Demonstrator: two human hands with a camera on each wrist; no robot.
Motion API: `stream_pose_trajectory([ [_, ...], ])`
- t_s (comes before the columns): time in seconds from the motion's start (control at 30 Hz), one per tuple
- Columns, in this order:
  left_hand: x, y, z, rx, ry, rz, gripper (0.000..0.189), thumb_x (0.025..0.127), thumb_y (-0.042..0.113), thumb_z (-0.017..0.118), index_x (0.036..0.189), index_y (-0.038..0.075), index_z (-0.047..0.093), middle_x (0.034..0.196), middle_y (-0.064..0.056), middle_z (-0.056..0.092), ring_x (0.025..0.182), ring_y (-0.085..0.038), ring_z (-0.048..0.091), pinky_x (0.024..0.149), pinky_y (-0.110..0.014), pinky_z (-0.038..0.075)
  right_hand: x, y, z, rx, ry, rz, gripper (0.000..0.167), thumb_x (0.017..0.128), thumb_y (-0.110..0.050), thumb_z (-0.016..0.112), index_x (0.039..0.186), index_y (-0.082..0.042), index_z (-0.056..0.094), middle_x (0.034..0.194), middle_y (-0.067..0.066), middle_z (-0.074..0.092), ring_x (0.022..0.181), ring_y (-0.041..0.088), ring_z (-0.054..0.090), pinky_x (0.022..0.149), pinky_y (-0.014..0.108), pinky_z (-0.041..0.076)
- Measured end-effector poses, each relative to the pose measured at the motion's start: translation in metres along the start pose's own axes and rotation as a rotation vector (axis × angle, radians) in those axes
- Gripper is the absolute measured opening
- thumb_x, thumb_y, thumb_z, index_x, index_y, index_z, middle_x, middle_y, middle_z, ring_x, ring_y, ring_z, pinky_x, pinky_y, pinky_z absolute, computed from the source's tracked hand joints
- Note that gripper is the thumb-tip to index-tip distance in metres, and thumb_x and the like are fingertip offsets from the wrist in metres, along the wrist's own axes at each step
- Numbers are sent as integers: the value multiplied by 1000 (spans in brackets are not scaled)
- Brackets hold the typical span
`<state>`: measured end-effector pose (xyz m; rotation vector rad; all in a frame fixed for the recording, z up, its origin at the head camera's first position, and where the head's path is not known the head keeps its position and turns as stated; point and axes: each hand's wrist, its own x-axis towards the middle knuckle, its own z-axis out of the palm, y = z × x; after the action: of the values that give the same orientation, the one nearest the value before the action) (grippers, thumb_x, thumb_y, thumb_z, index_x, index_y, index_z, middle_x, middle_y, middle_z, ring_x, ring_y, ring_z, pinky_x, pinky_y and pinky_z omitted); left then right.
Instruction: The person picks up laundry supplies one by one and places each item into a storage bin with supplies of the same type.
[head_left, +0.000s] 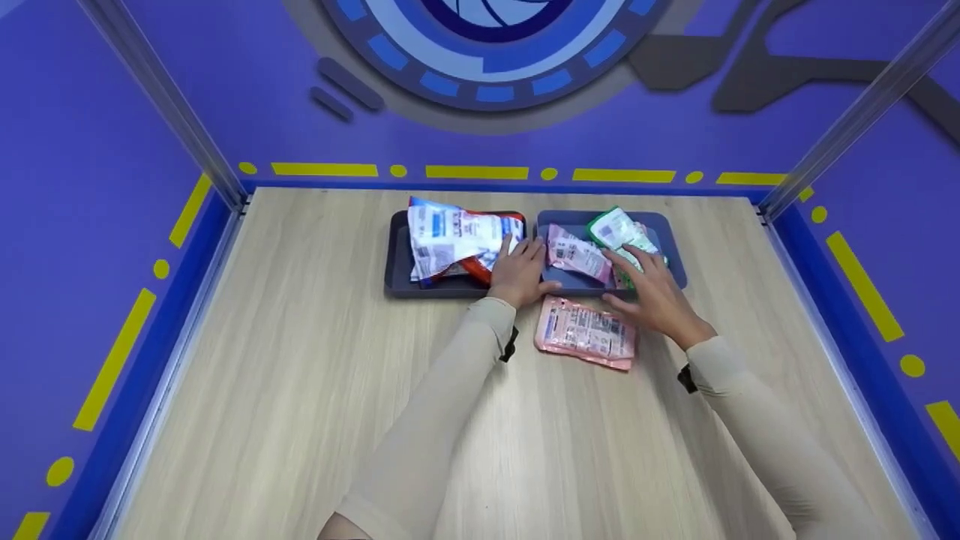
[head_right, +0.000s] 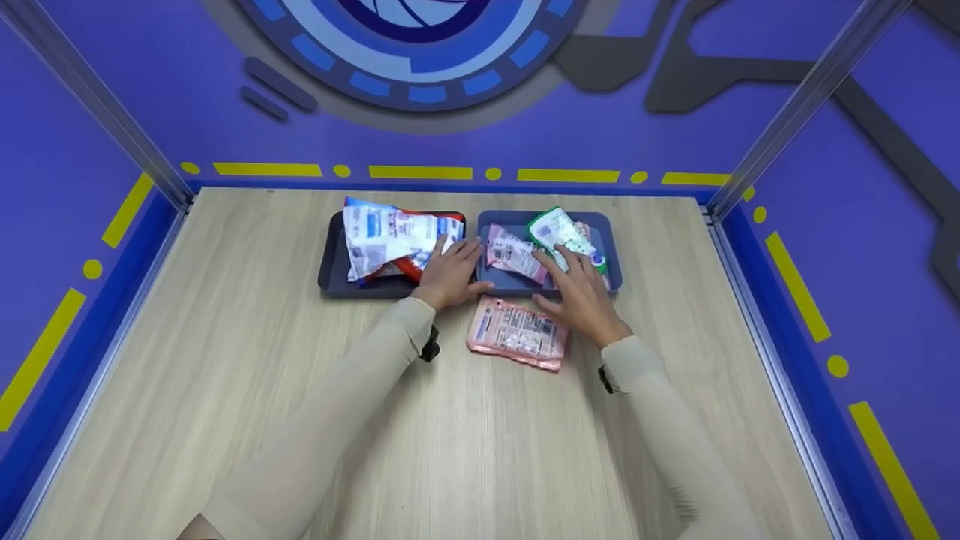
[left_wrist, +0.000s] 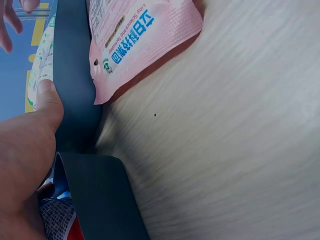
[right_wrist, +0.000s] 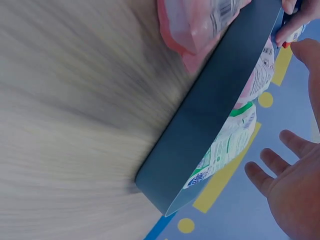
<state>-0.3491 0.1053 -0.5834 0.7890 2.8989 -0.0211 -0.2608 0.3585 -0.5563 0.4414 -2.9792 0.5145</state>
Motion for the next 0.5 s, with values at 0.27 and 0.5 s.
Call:
stream_pose_trajectory([
  [0.27, -1, 1, -1, 6, -2, 1, 91, 96, 73, 45, 164, 15, 28, 171, 2, 21, 156, -21, 22, 127, -48, -4, -12, -9, 6, -6, 4, -21, 80, 89, -34, 80, 159, -32, 40, 162, 16, 30, 141, 46, 32, 105, 78, 33],
  [0.5, -2, 1, -2, 19, -3, -4, 91, 96, 73, 43, 164, 16, 28, 171, 3, 21, 155, -21, 23, 127, -48, -4, -21, -14, 16, -8, 40, -86, 79, 88, -35, 82, 157, -30, 43, 157, 18, 37, 134, 43, 40, 105, 71, 40],
])
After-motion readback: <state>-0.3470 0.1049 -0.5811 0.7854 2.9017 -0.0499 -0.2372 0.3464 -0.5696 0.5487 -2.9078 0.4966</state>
